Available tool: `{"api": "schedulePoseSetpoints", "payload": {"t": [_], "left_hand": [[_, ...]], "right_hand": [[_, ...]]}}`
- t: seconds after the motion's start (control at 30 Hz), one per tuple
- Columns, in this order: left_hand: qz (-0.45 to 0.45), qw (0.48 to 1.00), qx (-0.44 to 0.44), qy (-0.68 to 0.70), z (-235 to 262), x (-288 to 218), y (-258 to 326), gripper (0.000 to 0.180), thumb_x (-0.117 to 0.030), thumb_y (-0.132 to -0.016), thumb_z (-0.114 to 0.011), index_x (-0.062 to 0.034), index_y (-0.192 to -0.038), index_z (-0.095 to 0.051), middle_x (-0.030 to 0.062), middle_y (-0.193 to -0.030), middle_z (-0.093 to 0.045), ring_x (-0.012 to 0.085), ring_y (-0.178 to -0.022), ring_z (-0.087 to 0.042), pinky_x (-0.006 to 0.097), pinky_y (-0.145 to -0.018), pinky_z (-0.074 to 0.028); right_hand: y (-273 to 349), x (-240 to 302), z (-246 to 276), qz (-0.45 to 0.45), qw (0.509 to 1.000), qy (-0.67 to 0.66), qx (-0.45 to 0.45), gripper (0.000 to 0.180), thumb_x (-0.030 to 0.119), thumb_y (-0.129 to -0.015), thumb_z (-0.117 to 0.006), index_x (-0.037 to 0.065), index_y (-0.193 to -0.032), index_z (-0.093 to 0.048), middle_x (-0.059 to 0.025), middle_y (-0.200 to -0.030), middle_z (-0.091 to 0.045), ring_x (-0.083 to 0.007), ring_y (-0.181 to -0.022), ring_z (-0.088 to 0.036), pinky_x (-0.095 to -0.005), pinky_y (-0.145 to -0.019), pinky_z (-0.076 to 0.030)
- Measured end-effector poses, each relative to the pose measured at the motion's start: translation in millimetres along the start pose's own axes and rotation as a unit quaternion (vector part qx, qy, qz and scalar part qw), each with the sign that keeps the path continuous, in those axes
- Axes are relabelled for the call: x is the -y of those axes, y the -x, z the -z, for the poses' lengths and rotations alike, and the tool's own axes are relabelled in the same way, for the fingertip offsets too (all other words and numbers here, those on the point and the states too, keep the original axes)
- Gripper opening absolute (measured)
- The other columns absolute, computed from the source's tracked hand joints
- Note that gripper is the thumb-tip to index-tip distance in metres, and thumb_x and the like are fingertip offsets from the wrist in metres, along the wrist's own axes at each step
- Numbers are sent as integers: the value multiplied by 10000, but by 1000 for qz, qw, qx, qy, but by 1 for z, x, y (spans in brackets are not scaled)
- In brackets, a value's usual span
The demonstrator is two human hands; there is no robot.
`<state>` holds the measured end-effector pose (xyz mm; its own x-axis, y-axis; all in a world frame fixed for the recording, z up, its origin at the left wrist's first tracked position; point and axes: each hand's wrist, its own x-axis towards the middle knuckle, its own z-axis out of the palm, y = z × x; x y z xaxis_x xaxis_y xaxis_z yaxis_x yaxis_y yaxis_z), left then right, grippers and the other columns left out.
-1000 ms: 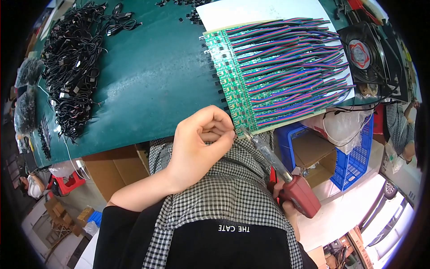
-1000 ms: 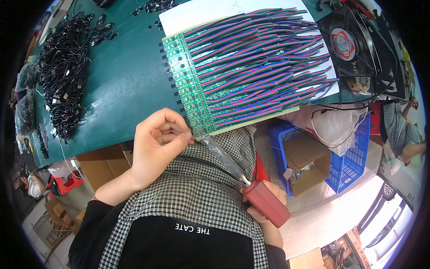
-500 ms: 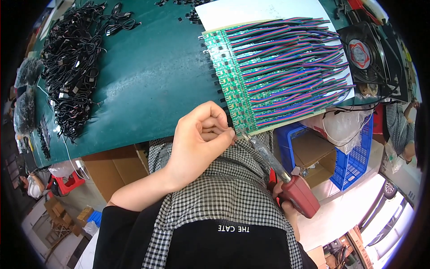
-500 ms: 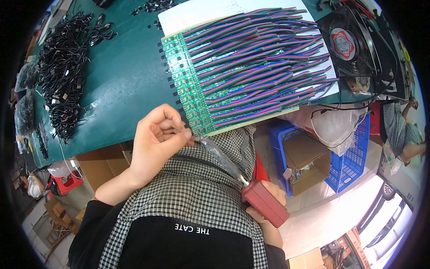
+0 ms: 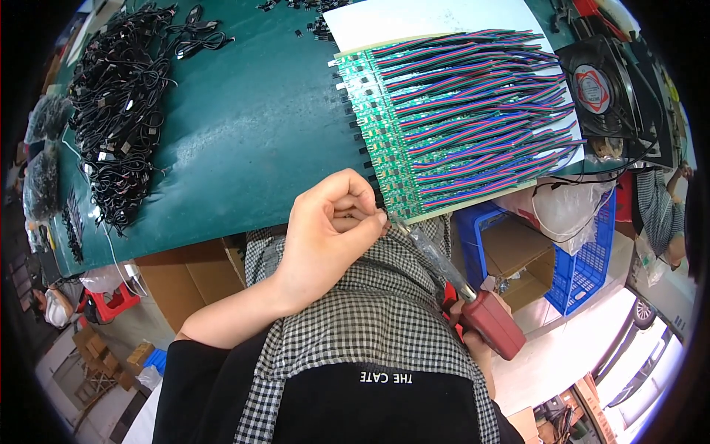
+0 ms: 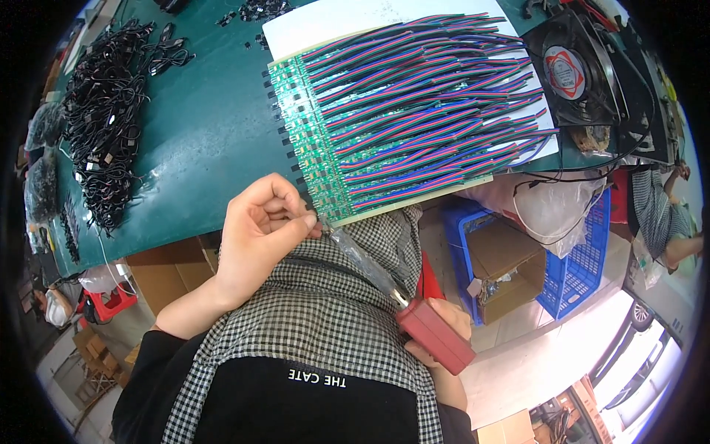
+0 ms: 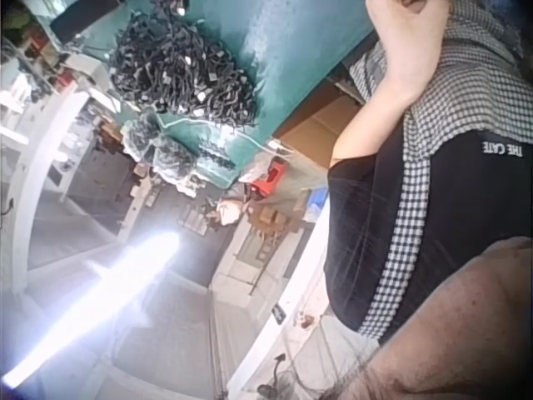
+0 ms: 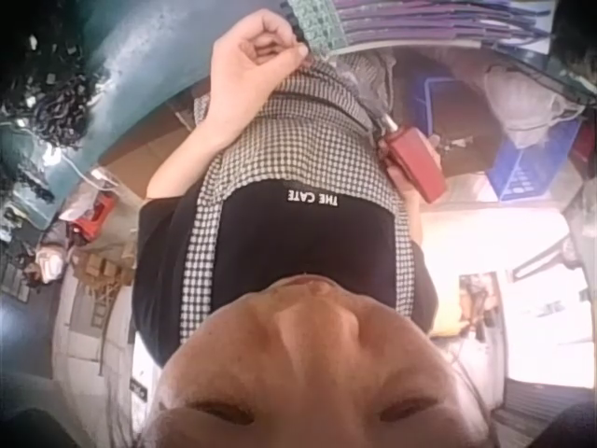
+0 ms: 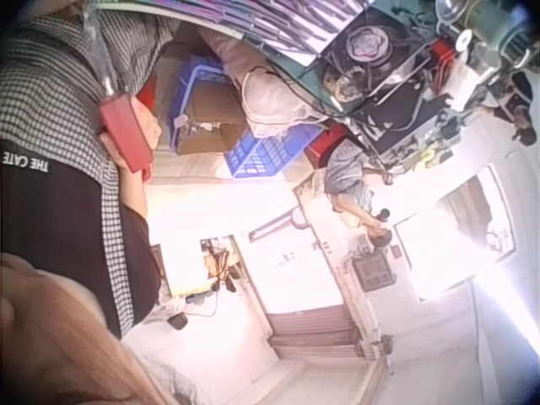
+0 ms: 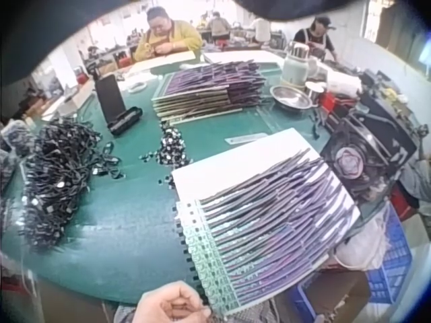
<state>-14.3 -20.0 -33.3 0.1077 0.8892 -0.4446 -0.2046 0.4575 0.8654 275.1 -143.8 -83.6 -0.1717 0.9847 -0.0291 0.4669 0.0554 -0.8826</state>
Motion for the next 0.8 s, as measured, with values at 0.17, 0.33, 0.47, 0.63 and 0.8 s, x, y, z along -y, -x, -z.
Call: {"api": "schedulePoseSetpoints", "payload": {"t": [0.17, 0.33, 0.47, 0.63, 0.8], "left_hand": [[-7, 1000, -2, -12, -1, -8, -1, 119, 81, -805, -547, -12, -815, -473, 56, -805, -581, 117, -769, -608, 241, -724, -517], [-16, 999, 4, -32, 2, -11, 7, 117, 54, -807, -572, -7, -831, -475, 53, -806, -584, 100, -771, -599, 220, -663, -503], [-27, 992, 34, -121, 7, -17, 7, 133, 0, -813, -604, 2, -851, -476, 56, -786, -596, 88, -750, -604, 227, -664, -502], [-232, 818, -257, -459, 81, -55, -42, 169, -64, -755, -632, -17, -898, -556, 88, -804, -591, 187, -657, -575, 296, -614, -466], [-276, 667, -273, -636, 159, -89, -102, 221, -113, -736, -664, -91, -949, -607, 71, -893, -533, 242, -786, -561, 348, -693, -459]], "right_hand": [[-6, 4, 1, -3, 1000, 3, -24, 697, 628, -659, -644, 16, -991, -594, -86, -738, -629, -220, -640, -598, -334, -620, -472], [-11, 15, -8, -87, 958, -273, -17, 704, 686, -693, -559, -7, -812, -572, -25, -513, -529, -131, -519, -502, -284, -493, -392], [-29, 24, -21, -58, 944, -296, -135, 717, 611, -709, -606, -33, -999, -484, -85, -768, -538, -137, -505, -481, -250, -461, -388], [-58, 41, -25, -39, 923, -298, -239, 729, 496, -758, -611, -38, -1196, -378, -129, -944, -505, -137, -516, -477, -200, -430, -364], [-76, 45, -17, -29, 925, -310, -217, 697, 490, -745, -661, -38, -1125, -410, -131, -914, -535, -163, -513, -502, -253, -444, -407]]}}
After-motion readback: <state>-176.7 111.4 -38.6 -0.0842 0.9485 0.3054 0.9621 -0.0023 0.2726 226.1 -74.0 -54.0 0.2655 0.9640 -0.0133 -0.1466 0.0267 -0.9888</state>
